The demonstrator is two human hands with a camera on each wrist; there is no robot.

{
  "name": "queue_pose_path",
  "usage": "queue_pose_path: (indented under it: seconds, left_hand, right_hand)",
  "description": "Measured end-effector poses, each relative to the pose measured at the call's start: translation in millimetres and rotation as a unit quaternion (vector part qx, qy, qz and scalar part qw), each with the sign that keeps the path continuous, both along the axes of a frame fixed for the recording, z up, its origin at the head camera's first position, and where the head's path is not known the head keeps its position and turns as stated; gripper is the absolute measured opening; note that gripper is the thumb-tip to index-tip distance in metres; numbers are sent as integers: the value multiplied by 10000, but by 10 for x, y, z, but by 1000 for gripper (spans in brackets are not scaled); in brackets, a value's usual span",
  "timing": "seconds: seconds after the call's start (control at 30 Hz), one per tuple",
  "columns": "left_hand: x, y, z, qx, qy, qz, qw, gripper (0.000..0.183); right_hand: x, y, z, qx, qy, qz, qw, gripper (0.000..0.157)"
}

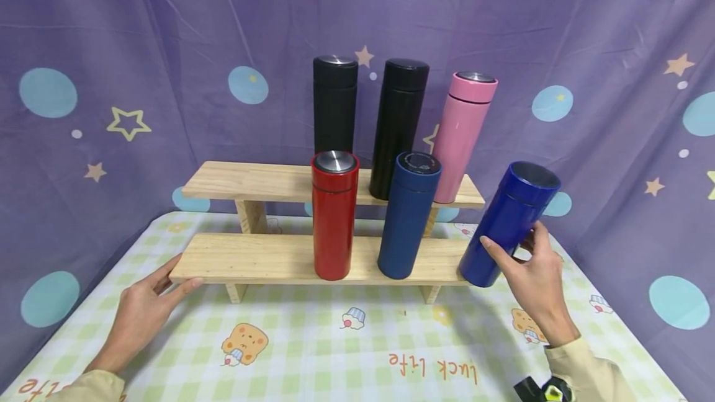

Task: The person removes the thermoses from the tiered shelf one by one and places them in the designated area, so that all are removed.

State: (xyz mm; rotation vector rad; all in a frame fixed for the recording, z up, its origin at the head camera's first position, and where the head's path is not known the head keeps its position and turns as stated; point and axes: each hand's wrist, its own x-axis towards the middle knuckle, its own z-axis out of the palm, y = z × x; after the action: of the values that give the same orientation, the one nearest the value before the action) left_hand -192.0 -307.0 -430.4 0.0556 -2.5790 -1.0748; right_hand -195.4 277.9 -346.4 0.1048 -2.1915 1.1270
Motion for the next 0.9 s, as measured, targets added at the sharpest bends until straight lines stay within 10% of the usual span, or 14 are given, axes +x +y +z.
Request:
queue_pose_path:
  seconds: [0.9]
  left_hand:
    - [-18, -3, -27, -45, 189, 28, 9998, 77]
  right_hand:
    - [-171, -355, -62, 24, -131, 434, 9990, 64]
